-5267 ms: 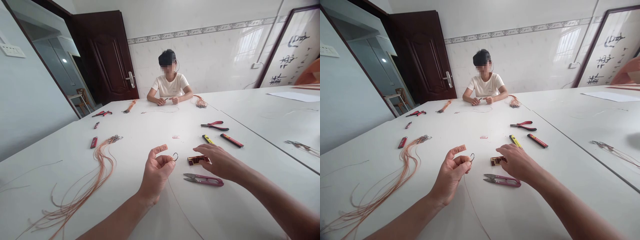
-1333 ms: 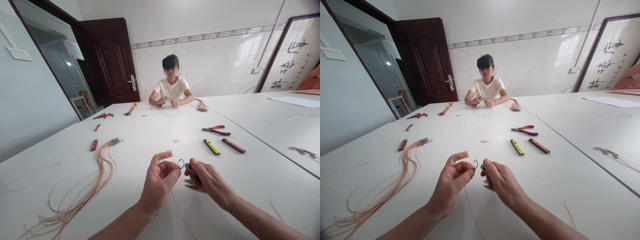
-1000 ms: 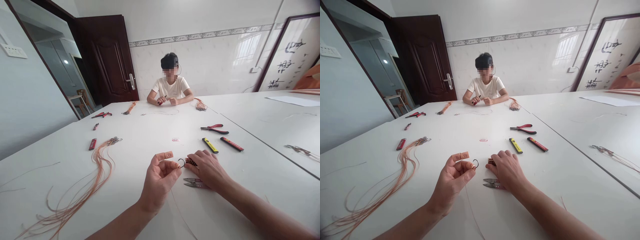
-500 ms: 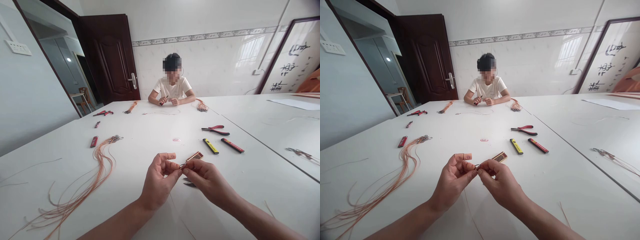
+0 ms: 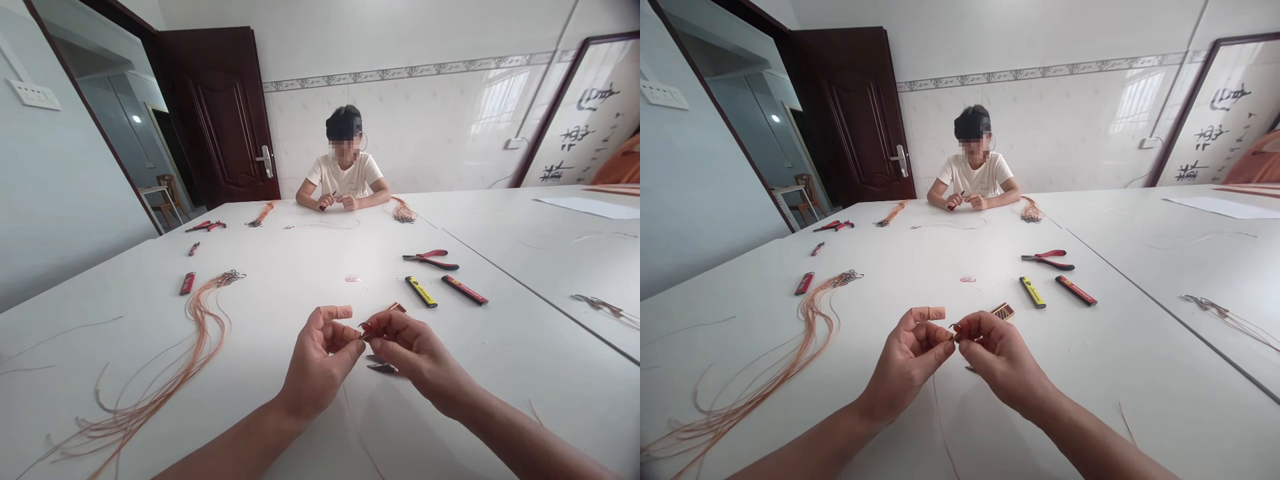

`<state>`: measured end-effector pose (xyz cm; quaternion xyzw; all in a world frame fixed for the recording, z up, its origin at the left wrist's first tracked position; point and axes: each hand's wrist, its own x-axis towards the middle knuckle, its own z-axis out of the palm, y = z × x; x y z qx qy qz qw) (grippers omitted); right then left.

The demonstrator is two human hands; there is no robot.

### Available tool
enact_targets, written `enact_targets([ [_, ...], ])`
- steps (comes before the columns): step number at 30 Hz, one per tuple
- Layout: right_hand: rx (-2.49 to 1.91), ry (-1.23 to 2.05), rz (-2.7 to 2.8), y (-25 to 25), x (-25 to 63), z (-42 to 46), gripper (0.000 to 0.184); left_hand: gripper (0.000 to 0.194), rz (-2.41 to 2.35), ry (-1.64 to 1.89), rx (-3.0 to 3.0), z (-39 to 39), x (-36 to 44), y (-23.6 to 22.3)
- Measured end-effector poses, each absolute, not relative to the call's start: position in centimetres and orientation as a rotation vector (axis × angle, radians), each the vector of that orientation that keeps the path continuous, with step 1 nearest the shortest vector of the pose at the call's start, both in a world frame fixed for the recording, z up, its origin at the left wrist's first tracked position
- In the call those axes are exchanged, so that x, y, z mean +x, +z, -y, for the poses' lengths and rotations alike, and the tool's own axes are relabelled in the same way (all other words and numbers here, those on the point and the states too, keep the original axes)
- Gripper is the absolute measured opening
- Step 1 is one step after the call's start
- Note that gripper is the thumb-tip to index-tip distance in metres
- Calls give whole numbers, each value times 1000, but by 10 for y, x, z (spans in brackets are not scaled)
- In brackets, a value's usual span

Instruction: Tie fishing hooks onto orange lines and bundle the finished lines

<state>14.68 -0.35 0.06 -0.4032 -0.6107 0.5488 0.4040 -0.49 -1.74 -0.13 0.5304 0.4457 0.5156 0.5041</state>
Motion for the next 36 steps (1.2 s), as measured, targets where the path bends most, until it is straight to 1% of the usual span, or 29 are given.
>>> enact_targets([
  [6, -1115, 1112, 1636, -7, 146, -2, 25, 32, -1082, 1239, 1281, 16, -5, -3],
  [8, -1082, 1145, 1611, -9, 145, -2, 23, 32, -1070, 1261, 1236, 16, -5, -2],
  [13, -925, 1367, 1516, -7, 138, 3, 24, 38, -1069, 1293, 1115, 16, -6, 2],
  [16, -924, 1446, 1428, -5, 135, 7, 23, 40, -1060, 1295, 1131, 17, -6, 2],
  [23, -983, 1425, 1330, -6, 134, 9, 23, 37, -1021, 1313, 1221, 16, -4, 0],
  [26, -995, 1345, 1373, -10, 133, 7, 24, 33, -1045, 1308, 1316, 15, -5, -3],
  [31, -1057, 1040, 1400, -14, 135, 5, 21, 28, -1126, 1280, 1417, 15, -7, -10],
  [36, -825, 948, 1156, 2, 144, -5, 15, 22, -1153, 1213, 1510, 17, -5, -12],
])
